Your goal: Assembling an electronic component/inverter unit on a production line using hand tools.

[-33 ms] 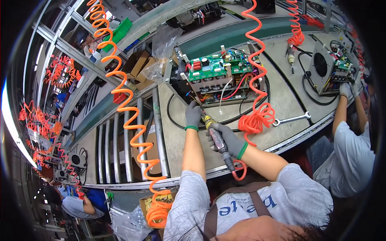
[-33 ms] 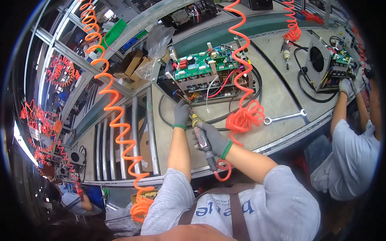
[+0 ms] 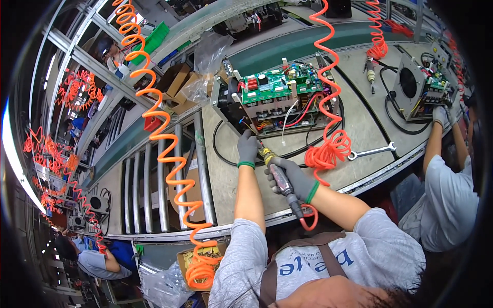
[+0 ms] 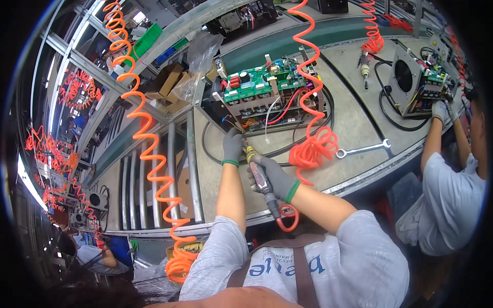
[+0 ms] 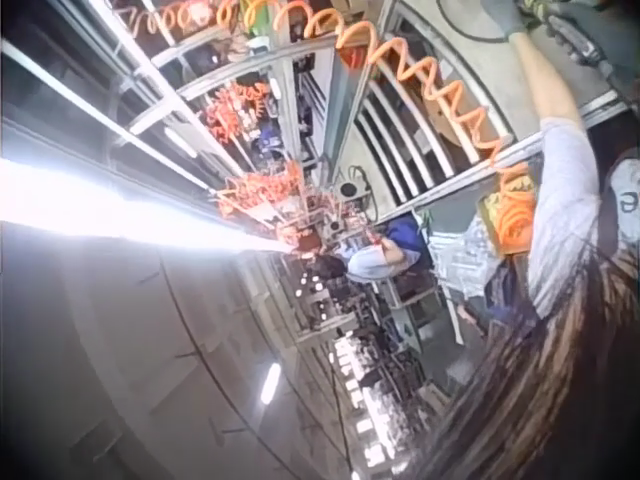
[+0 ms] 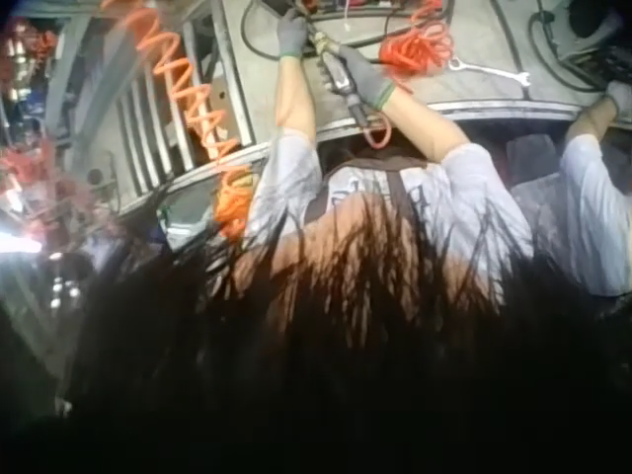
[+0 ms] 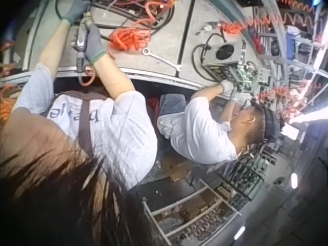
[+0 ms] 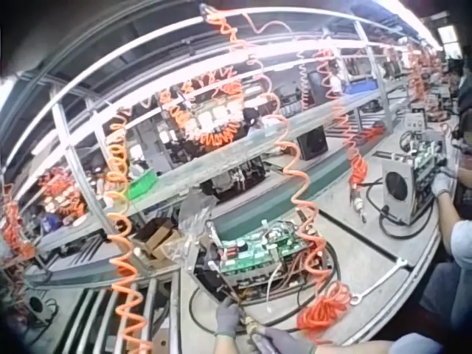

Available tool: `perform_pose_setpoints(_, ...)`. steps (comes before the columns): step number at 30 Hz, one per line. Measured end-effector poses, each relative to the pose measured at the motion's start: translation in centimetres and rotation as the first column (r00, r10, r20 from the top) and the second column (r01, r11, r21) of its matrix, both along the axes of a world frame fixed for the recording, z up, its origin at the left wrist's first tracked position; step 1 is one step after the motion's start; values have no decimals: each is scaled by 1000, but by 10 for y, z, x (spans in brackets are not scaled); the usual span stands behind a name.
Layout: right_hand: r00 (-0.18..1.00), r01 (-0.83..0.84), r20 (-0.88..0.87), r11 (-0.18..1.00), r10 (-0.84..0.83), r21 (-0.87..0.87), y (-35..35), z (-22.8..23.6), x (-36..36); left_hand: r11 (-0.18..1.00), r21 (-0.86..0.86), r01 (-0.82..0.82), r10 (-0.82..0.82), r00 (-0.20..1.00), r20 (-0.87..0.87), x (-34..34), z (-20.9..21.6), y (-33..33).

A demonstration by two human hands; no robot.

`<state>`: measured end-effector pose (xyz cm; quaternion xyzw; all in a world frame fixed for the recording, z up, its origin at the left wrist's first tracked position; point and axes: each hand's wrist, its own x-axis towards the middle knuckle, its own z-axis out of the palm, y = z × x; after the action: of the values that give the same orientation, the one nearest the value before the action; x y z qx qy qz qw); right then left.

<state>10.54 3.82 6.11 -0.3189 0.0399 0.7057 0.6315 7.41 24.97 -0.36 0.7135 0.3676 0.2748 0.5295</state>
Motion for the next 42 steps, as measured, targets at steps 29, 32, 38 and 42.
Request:
perform_pose_setpoints(29,884,-168,414,974,216,-150,-130,-24,-8,826,536,-175,433,806,-404,9,15,-138)
perform_pose_setpoints(32,889,-160,407,976,208,-149,-127,-21,-9,823,532,-198,445,808,-386,9,13,-138)
perform_pose_setpoints(38,906,-152,378,981,188,-125,-124,-20,-12,832,525,-180,427,811,-399,9,16,-139)
perform_pose_setpoints(42,932,-129,323,983,166,-132,-123,-19,-17,839,514,-177,415,819,-395,7,13,-138)
